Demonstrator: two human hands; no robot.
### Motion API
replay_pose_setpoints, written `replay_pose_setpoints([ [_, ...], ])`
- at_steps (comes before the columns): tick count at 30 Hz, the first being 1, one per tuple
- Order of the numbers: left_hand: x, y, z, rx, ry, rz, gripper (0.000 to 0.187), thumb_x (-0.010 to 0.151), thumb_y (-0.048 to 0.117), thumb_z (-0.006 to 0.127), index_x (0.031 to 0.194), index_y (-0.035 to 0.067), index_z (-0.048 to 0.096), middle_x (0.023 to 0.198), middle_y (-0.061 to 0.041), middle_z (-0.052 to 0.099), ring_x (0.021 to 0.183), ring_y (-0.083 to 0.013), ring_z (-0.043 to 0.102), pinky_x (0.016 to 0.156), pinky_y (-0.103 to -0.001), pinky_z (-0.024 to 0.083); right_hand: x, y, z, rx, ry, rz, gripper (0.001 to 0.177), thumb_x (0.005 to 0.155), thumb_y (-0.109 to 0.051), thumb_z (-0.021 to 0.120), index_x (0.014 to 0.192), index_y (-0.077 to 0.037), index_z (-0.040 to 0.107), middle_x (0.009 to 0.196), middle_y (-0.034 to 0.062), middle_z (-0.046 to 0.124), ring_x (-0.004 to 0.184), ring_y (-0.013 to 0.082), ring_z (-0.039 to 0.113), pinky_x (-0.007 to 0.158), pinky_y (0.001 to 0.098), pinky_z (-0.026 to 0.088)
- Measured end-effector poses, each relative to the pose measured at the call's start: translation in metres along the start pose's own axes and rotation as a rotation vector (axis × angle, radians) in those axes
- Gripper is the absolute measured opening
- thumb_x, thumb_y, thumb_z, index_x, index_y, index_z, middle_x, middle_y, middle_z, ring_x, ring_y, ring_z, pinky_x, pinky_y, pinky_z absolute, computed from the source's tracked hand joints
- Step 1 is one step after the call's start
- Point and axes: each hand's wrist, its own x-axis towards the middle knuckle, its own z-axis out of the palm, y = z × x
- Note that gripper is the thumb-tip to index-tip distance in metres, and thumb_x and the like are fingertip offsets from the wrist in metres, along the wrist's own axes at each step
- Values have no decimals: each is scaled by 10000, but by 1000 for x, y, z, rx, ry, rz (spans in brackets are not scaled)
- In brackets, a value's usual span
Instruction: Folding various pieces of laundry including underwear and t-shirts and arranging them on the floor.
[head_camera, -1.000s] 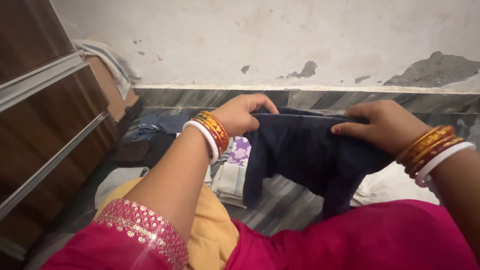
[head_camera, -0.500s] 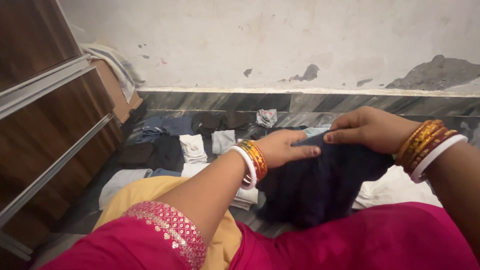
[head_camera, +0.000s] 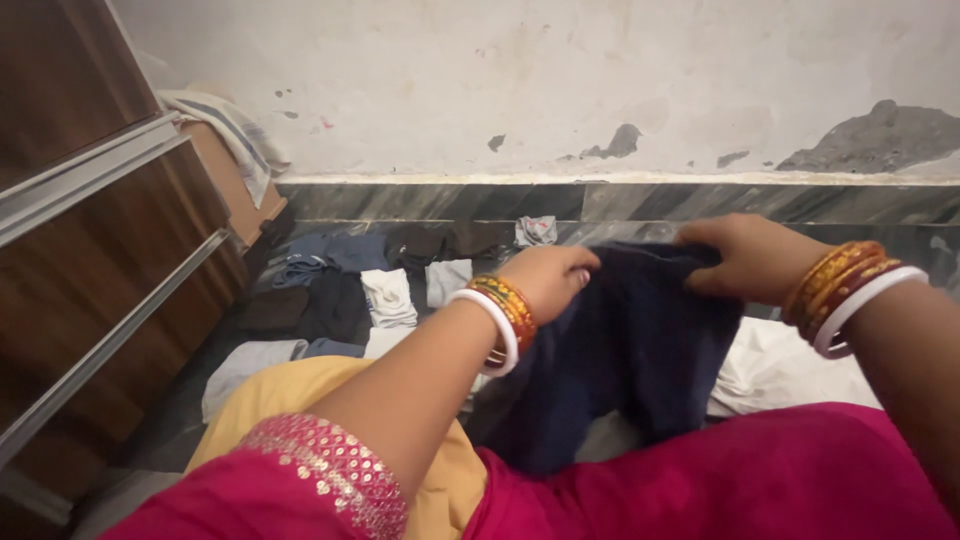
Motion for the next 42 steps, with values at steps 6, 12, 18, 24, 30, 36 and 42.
replay_pose_setpoints([
  [6, 29, -54, 28, -166, 342, -237, 369, 860, 225, 700, 1208, 104, 707, 1196, -159, 724, 1134, -325, 669, 977, -400, 507, -18, -42, 29, 282, 401, -238, 322, 790, -146, 743, 1095, -50, 708, 876, 134, 759, 765, 243, 747, 703, 375, 579],
  [12, 28, -41, 19, -603, 333, -457, 359, 908, 230, 615, 1225, 87, 704, 1075, -122, 760, 972, -246, 721, 832, -367, 553, -43, -91, 70, 505, 519, -238, 241, 790, -93, 728, 1024, -45, 699, 835, 97, 748, 735, 212, 741, 675, 339, 571],
  [18, 35, -49, 24, -874, 415, -212, 348, 960, 284, 667, 1086, -37, 707, 964, -104, 739, 856, -149, 673, 785, -297, 527, -51, -89, 92, 487, 658, -388, 206, 811, -54, 704, 1017, -47, 704, 860, 87, 704, 763, 189, 702, 711, 326, 556],
  [24, 6, 10, -17, -737, 202, -209, 404, 856, 298, 752, 1044, -59, 756, 907, -101, 751, 800, -122, 662, 736, -285, 545, -64, -94, 90, 556, 336, -441, 255, 836, -129, 724, 1084, -69, 717, 942, 57, 686, 828, 149, 704, 680, 305, 567],
  [30, 12, 5, -28, -526, 67, -66, 625, 761, 149, 731, 1335, -41, 571, 1162, -103, 711, 1004, -113, 675, 863, -254, 554, -43, -64, 101, 857, 697, -148, 605, 821, -236, 835, 1301, -15, 540, 1216, 38, 619, 1036, 153, 648, 607, 354, 617],
  [36, -1, 37, -55, -777, -218, 54, 765, 792, 66, 677, 1514, -40, 448, 1253, -86, 639, 1069, -120, 610, 912, -263, 528, -16, -13, 97, 1197, -190, 11, 562, 732, -170, 806, 1256, -30, 662, 1121, 100, 768, 1032, 242, 707, 913, 411, 561],
  [42, -20, 11, -97, -1048, -188, -14, 823, 783, -22, 632, 1560, -7, 360, 1262, -74, 652, 1056, -129, 640, 944, -275, 544, -15, 39, 113, 1167, -533, 115, 560, 689, -63, 790, 1236, 2, 687, 1149, 145, 795, 1042, 249, 760, 952, 401, 564],
])
